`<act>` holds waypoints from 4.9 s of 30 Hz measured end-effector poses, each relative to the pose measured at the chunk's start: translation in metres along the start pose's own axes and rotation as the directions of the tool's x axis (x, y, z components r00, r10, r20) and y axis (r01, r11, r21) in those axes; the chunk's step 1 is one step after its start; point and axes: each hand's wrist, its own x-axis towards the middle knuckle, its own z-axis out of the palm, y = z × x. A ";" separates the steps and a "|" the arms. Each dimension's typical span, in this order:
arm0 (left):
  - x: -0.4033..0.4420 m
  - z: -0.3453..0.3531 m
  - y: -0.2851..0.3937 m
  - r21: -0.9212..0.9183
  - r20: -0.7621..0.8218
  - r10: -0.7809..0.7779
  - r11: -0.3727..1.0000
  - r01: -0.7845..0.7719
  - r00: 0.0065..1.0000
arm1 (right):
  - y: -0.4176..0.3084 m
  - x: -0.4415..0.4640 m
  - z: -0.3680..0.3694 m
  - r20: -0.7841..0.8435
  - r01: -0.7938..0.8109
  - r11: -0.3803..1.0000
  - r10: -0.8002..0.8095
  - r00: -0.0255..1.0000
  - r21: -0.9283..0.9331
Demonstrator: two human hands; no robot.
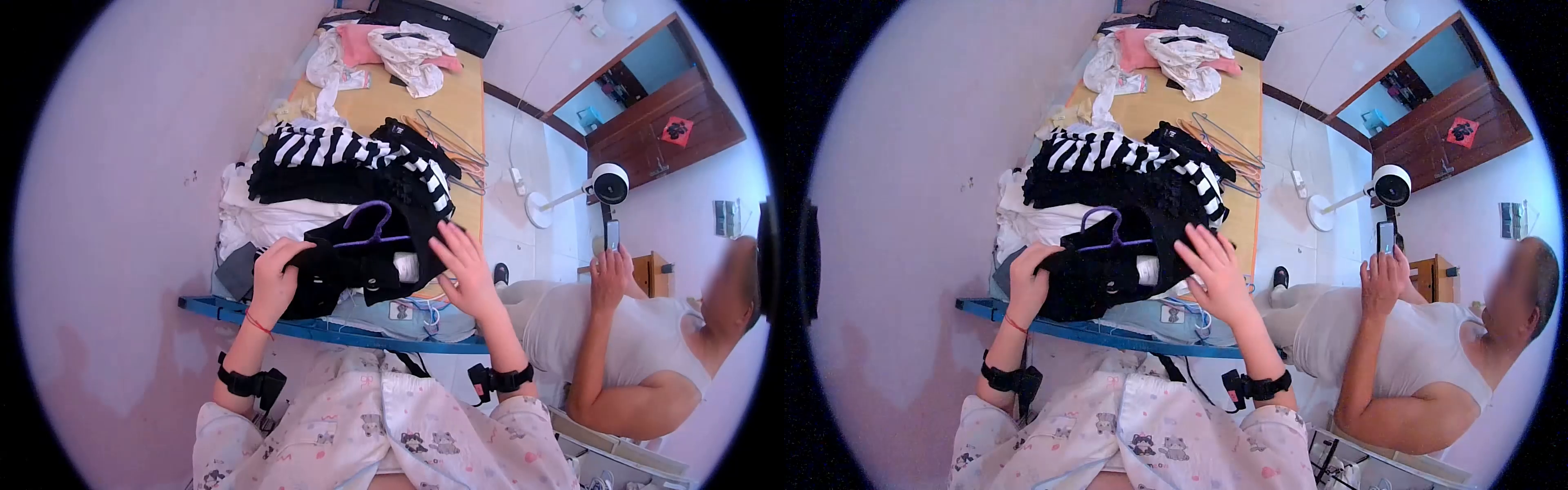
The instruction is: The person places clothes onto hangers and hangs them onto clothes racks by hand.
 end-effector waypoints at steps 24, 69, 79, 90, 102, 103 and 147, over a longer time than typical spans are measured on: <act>-0.011 -0.011 0.023 0.282 -0.129 0.304 0.924 -0.259 0.944 | 0.014 -0.031 -0.017 -0.067 0.054 0.999 -0.054 0.996 0.005; -0.169 -0.059 0.110 0.143 -0.272 -0.218 0.954 0.264 0.937 | -0.031 -0.078 0.013 0.229 -0.113 0.912 0.021 0.973 0.394; -0.243 -0.154 0.105 0.209 -0.490 0.029 0.974 0.085 0.871 | -0.179 0.003 0.024 0.144 0.244 0.839 -0.352 0.925 0.486; -0.349 -0.199 0.168 0.248 -0.533 -0.617 0.540 0.804 0.579 | -0.308 0.048 0.101 0.219 0.583 0.566 -0.800 0.558 0.583; -0.437 -0.084 0.309 0.296 -0.946 0.005 0.424 0.856 0.324 | -0.393 0.037 0.103 0.053 0.701 0.100 -0.995 0.089 0.706; -0.441 -0.071 0.322 0.280 -0.960 0.089 0.383 0.880 0.267 | -0.398 0.032 0.102 0.042 0.664 0.111 -0.992 0.119 0.740; -0.691 0.152 0.576 -0.402 -0.387 0.664 0.504 0.765 -0.640 | -0.481 -0.355 -0.142 -0.170 -0.615 0.240 -0.830 -0.531 0.751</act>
